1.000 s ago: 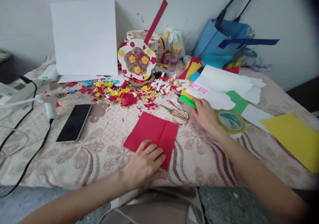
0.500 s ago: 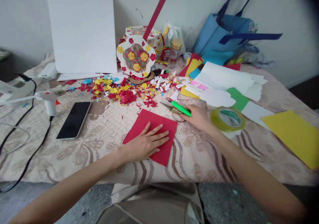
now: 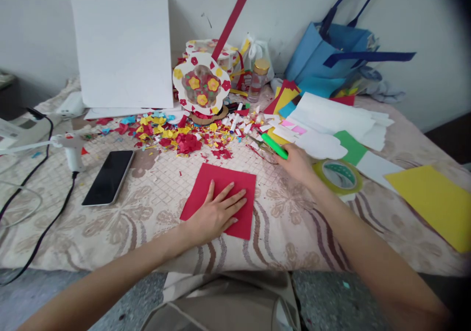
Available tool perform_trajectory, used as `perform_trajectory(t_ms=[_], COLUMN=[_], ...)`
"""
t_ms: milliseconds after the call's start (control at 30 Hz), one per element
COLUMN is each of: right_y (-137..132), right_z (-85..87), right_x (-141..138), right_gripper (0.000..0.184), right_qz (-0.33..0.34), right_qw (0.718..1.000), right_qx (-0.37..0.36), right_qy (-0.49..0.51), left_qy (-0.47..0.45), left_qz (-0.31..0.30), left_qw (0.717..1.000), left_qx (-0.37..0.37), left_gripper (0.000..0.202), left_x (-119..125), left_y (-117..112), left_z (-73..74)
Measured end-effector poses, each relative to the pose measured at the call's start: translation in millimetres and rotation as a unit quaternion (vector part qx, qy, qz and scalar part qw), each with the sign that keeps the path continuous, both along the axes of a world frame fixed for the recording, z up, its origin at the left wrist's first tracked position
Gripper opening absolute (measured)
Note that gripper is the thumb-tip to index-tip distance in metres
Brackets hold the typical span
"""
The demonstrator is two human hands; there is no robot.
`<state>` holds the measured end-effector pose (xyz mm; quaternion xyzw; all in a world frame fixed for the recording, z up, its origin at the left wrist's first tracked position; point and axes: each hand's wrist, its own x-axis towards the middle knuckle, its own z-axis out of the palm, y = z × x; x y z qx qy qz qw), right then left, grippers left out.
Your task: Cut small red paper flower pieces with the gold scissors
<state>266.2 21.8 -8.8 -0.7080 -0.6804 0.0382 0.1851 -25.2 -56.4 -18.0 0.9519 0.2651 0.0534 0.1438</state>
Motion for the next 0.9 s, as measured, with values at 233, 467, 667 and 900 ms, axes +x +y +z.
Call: perform_trajectory(t_ms=[233, 467, 667, 900], right_y=[-9.6, -149.2, -230.6, -253.3], right_z=[3.2, 14.9, 7.0, -3.1], right_x=[2.7, -12.4, -18.1, -40.2], right_gripper=[0.034, 0.044, 0.054, 0.060], right_qz=[0.004, 0.142, 0.228, 0.244], right_qw=[0.998, 0.980, 0.955, 0.961], right_qx=[0.015, -0.021, -0.133, -0.087], right_qy=[0.069, 0.139, 0.136, 0.096], left_qy=[-0.024, -0.077, -0.103, -0.137], left_qz=[0.065, 0.107, 0.115, 0.111], left_qw=[0.998, 0.990, 0.984, 0.981], left_qx=[-0.012, -0.054, -0.084, -0.079], left_gripper=[0.048, 0.043, 0.044, 0.042], left_x=[0.7, -2.8, 1.2, 3.7], left_y=[8.4, 15.5, 17.2, 17.7], left_z=[3.6, 9.2, 16.8, 20.7])
